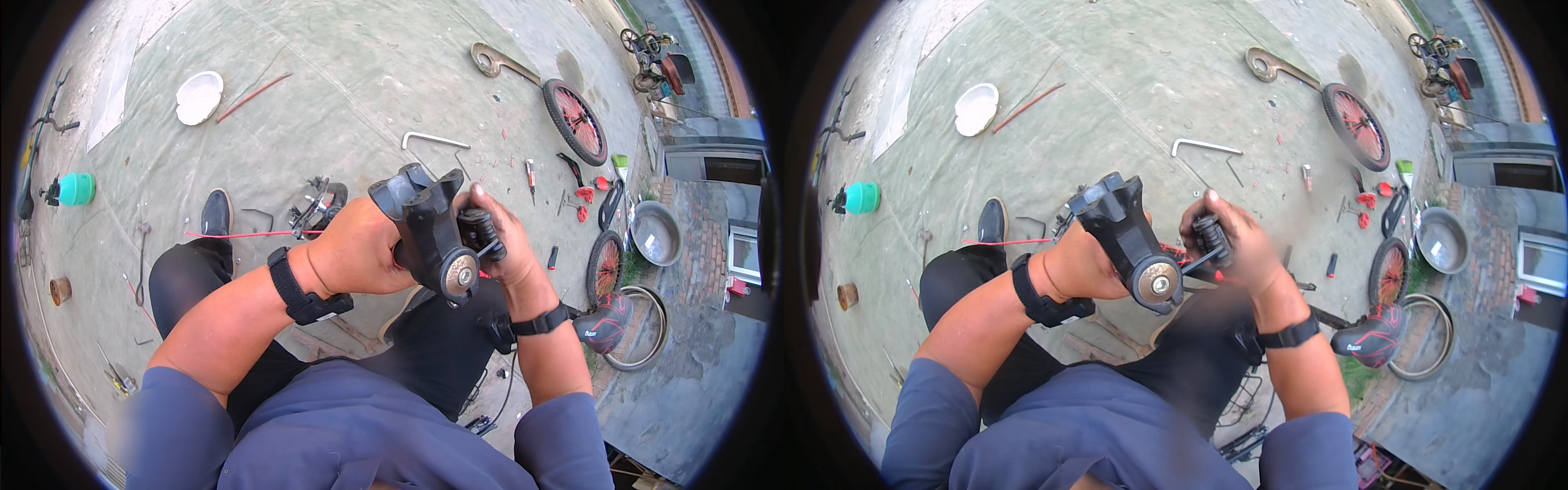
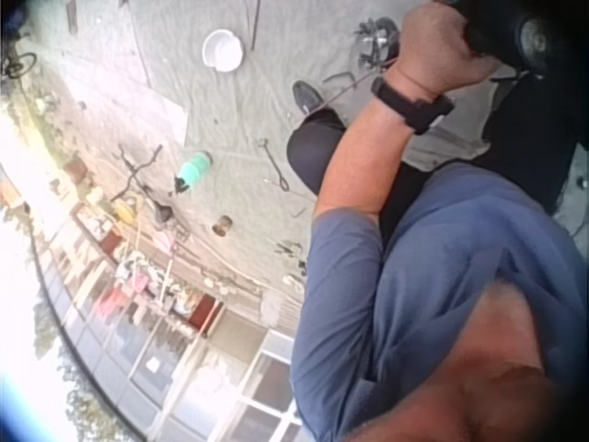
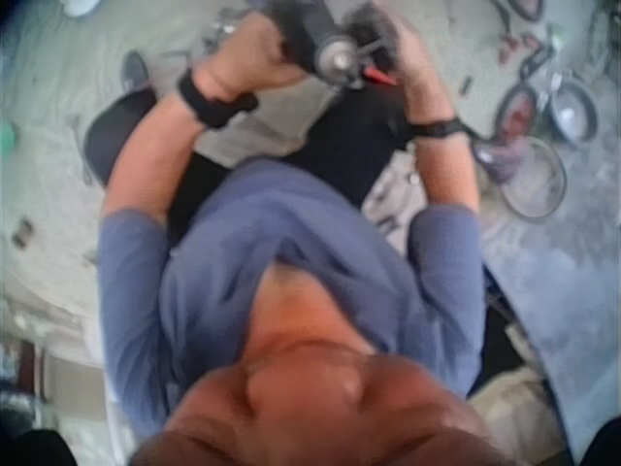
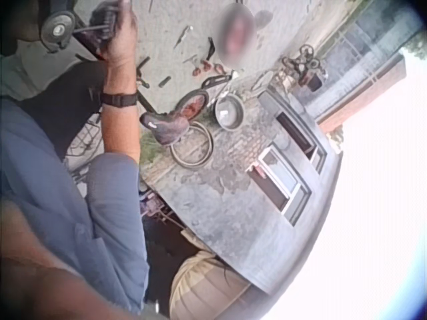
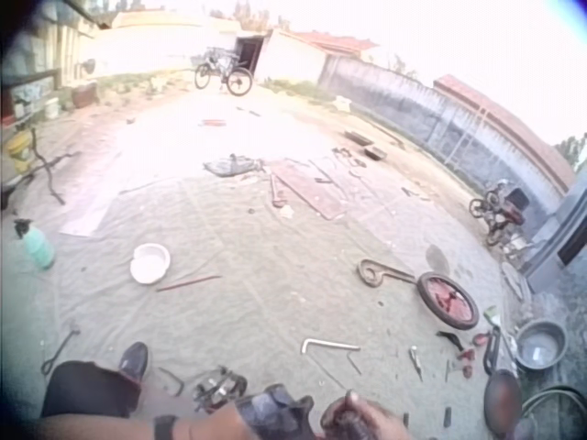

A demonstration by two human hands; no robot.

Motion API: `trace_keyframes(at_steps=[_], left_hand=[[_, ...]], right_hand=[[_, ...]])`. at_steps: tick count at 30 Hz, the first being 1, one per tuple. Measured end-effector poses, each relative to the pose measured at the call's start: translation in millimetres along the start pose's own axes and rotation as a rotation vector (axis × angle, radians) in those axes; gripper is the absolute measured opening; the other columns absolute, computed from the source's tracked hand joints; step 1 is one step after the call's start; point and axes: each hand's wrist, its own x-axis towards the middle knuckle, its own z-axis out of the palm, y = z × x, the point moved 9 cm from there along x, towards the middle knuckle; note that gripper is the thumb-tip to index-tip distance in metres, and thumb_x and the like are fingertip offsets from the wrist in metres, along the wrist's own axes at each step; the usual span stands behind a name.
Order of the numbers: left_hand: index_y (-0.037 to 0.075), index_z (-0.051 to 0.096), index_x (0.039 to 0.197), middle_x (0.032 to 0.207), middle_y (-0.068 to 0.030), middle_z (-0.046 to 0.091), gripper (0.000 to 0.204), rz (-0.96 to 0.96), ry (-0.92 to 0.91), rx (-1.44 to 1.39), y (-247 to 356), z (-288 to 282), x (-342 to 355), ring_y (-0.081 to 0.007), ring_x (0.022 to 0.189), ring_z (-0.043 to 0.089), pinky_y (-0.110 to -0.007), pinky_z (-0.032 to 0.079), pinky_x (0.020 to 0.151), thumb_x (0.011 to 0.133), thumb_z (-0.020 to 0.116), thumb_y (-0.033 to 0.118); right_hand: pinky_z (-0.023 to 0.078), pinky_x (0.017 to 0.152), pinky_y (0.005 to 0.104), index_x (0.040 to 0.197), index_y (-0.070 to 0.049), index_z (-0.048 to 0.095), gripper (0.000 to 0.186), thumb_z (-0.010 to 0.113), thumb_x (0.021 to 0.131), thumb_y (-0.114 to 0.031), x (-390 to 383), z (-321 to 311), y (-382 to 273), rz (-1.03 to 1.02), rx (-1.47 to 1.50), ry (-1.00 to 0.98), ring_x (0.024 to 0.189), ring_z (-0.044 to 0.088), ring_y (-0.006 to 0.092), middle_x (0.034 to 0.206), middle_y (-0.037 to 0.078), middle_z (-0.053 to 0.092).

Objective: The person uses a multi-tool to tighten a bolt on the bicycle stem while seated on the ground. The person holds the stem with one hand and turns the tool with the other, then repositions the tool to continue tightening.

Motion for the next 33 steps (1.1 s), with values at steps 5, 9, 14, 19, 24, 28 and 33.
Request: trace_keyframes(at_steps=[5,9,14,19,24,28,33], left_hand=[[0.008,0.069,0.083,0.068,-0.0058,0.063,0.023,0.007,0.059,-0.035,4.4,-3.6,-1.8,-0.0258,0.060,0.064,-0.035,0.049,0.056,0.069,0.084,0.018],[0.008,0.069,0.084,0.068,-0.0058,0.062,0.023,0.027,0.020,0.010,2.1,-0.6,-3.7,-0.0274,0.060,0.063,-0.036,0.049,0.056,0.070,0.084,0.018],[0.009,0.070,0.083,0.073,-0.0076,0.064,0.023,0.028,0.037,0.001,6.5,-1.7,-3.5,-0.0291,0.063,0.064,-0.036,0.051,0.058,0.070,0.085,0.020],[0.008,0.072,0.085,0.080,-0.0093,0.068,0.023,0.031,0.038,-0.031,2.2,-0.9,-3.6,-0.0308,0.069,0.066,-0.037,0.053,0.062,0.070,0.085,0.020],[0.007,0.063,0.085,0.079,-0.0056,0.059,0.025,0.042,-0.018,-0.015,11.8,-3.3,1.2,-0.0241,0.070,0.057,-0.034,0.047,0.065,0.072,0.084,0.011],[0.008,0.058,0.087,0.080,-0.0044,0.056,0.029,0.025,-0.034,-0.103,9.2,-0.3,3.7,-0.0212,0.070,0.053,-0.033,0.044,0.066,0.073,0.083,0.007],[0.007,0.069,0.102,0.103,-0.0111,0.065,0.036,-0.033,-0.049,-0.166,0.3,1.9,2.7,-0.0307,0.088,0.065,-0.037,0.054,0.079,0.070,0.084,0.016]], right_hand=[[0.046,0.054,0.0280,0.109,-0.001,0.067,0.067,0.043,0.104,-0.064,-55.4,-31.4,33.7,-0.029,0.109,0.184,0.060,0.058,0.0175,0.083,0.011,0.066],[0.046,0.055,0.0277,0.119,0.005,0.063,0.078,0.057,0.095,-0.070,-100.8,-34.8,16.1,-0.189,0.004,0.083,0.064,0.059,0.0165,0.083,0.011,0.064],[0.047,0.052,0.0279,0.111,0.007,0.063,0.073,0.077,0.087,-0.060,-126.3,-21.2,-23.4,-0.264,-0.192,-0.035,0.061,0.059,0.0163,0.081,0.009,0.064],[0.046,0.050,0.0275,0.096,0.003,0.066,0.058,0.078,0.090,-0.054,-126.2,-30.7,-41.3,-0.264,-0.329,0.055,0.057,0.060,0.0147,0.074,0.007,0.064],[0.043,0.052,0.0309,0.080,0.000,0.064,0.065,0.061,0.097,-0.063,-116.0,-25.9,-77.8,-0.565,-0.799,0.160,0.057,0.058,0.0184,0.073,0.008,0.063],[0.047,0.062,0.0381,0.082,-0.001,0.063,0.062,0.051,0.103,-0.058,-114.2,-12.3,-88.3,-0.884,-0.996,0.303,0.068,0.061,0.0295,0.077,0.013,0.062],[0.054,0.092,0.0457,0.112,0.003,0.063,0.054,0.053,0.103,-0.050,-107.4,5.9,-92.1,-1.167,-0.672,0.349,0.102,0.068,0.0354,0.111,0.023,0.067]])
